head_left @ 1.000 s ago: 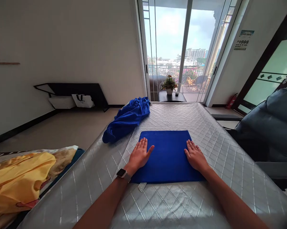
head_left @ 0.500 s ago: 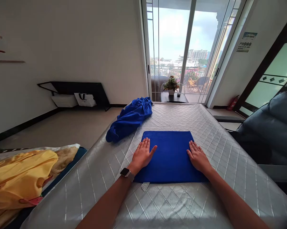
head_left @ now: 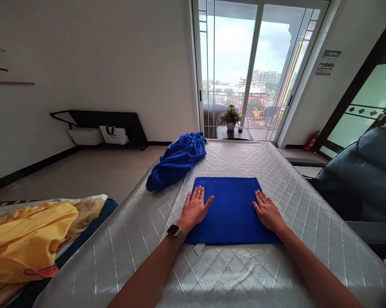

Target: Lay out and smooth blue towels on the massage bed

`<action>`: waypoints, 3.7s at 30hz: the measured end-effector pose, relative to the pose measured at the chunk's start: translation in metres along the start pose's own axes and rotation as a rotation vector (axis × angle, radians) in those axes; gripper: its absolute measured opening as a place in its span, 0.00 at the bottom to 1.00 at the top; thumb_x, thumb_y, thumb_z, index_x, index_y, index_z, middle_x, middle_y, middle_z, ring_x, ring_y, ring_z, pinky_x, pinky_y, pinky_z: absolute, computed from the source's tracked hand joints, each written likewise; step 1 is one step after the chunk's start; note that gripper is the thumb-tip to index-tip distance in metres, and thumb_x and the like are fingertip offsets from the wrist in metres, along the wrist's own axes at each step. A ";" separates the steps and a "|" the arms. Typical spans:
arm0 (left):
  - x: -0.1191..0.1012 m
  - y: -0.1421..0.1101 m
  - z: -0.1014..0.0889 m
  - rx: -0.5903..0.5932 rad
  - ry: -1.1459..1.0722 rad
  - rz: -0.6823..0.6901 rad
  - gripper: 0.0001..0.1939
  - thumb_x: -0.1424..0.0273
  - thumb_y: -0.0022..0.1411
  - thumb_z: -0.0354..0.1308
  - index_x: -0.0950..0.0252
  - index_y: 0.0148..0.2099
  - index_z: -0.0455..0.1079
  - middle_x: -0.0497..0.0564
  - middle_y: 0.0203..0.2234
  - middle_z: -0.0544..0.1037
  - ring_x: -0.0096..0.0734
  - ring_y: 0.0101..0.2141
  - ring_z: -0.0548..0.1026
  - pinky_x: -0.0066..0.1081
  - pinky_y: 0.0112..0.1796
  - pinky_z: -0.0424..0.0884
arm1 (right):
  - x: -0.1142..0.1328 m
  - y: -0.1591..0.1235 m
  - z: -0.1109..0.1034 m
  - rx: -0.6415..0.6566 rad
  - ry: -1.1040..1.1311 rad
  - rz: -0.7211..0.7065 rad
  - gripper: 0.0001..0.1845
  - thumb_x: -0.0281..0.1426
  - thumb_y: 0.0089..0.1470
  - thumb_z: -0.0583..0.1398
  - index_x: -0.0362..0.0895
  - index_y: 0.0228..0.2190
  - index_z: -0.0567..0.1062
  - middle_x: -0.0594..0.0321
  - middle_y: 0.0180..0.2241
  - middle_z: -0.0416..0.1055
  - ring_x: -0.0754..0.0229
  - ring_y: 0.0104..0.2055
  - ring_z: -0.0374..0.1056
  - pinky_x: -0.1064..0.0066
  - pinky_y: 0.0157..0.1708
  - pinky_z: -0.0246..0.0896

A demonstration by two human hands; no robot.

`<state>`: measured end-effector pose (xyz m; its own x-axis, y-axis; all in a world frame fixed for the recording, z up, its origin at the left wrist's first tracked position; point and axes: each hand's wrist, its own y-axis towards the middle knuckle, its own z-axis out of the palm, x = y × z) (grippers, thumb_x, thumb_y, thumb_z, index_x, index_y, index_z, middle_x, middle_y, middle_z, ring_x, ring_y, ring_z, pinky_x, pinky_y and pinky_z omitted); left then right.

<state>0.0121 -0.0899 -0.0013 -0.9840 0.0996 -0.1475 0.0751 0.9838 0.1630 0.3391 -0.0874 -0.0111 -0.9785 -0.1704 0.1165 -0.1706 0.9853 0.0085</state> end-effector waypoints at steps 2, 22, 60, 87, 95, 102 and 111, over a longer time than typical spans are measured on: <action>-0.002 -0.001 -0.003 -0.007 -0.002 -0.003 0.45 0.42 0.71 0.27 0.70 0.74 0.52 0.62 0.72 0.55 0.45 0.72 0.52 0.49 0.69 0.49 | 0.000 0.000 0.000 -0.004 -0.006 -0.004 0.36 0.41 0.71 0.39 0.35 0.72 0.48 0.56 0.74 0.40 0.55 0.76 0.35 0.57 0.73 0.34; -0.001 0.000 -0.003 0.008 -0.001 0.002 0.47 0.42 0.71 0.26 0.73 0.74 0.51 0.62 0.72 0.54 0.45 0.72 0.52 0.48 0.69 0.50 | -0.002 0.001 0.001 0.001 0.027 -0.011 0.36 0.41 0.71 0.39 0.36 0.72 0.48 0.55 0.74 0.40 0.56 0.76 0.35 0.57 0.72 0.34; 0.000 0.000 -0.003 0.012 -0.024 0.010 0.48 0.42 0.71 0.26 0.75 0.74 0.51 0.65 0.72 0.54 0.47 0.72 0.51 0.50 0.69 0.49 | 0.002 -0.001 -0.002 -0.010 -0.009 0.002 0.36 0.41 0.71 0.39 0.35 0.72 0.49 0.55 0.74 0.40 0.55 0.76 0.36 0.57 0.72 0.35; 0.005 0.004 0.002 0.014 0.022 0.021 0.48 0.42 0.71 0.27 0.76 0.74 0.51 0.64 0.72 0.54 0.46 0.71 0.52 0.48 0.69 0.50 | 0.007 -0.035 -0.005 0.002 0.105 -0.010 0.36 0.43 0.71 0.40 0.37 0.72 0.48 0.57 0.74 0.40 0.56 0.76 0.34 0.58 0.73 0.31; 0.005 0.004 0.003 -0.010 0.027 0.030 0.46 0.43 0.72 0.29 0.76 0.73 0.51 0.65 0.72 0.54 0.47 0.71 0.53 0.49 0.69 0.52 | 0.008 -0.036 -0.006 -0.011 0.098 -0.008 0.36 0.43 0.71 0.40 0.37 0.72 0.49 0.58 0.74 0.41 0.56 0.76 0.36 0.58 0.73 0.33; 0.005 0.003 0.001 0.006 -0.001 0.036 0.47 0.43 0.72 0.29 0.78 0.74 0.50 0.66 0.72 0.53 0.48 0.71 0.52 0.51 0.69 0.51 | 0.007 -0.035 -0.005 -0.011 0.097 -0.012 0.36 0.43 0.71 0.40 0.37 0.72 0.49 0.57 0.74 0.41 0.55 0.76 0.35 0.57 0.73 0.33; 0.004 0.004 0.002 -0.002 0.003 0.016 0.47 0.43 0.72 0.28 0.77 0.74 0.50 0.64 0.72 0.53 0.46 0.71 0.52 0.49 0.69 0.50 | 0.008 -0.036 -0.008 0.010 0.095 -0.007 0.37 0.43 0.71 0.39 0.37 0.72 0.49 0.58 0.74 0.40 0.56 0.76 0.34 0.58 0.73 0.32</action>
<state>0.0084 -0.0856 -0.0038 -0.9831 0.1150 -0.1424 0.0906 0.9818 0.1672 0.3378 -0.1237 -0.0026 -0.9618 -0.1751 0.2106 -0.1792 0.9838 -0.0003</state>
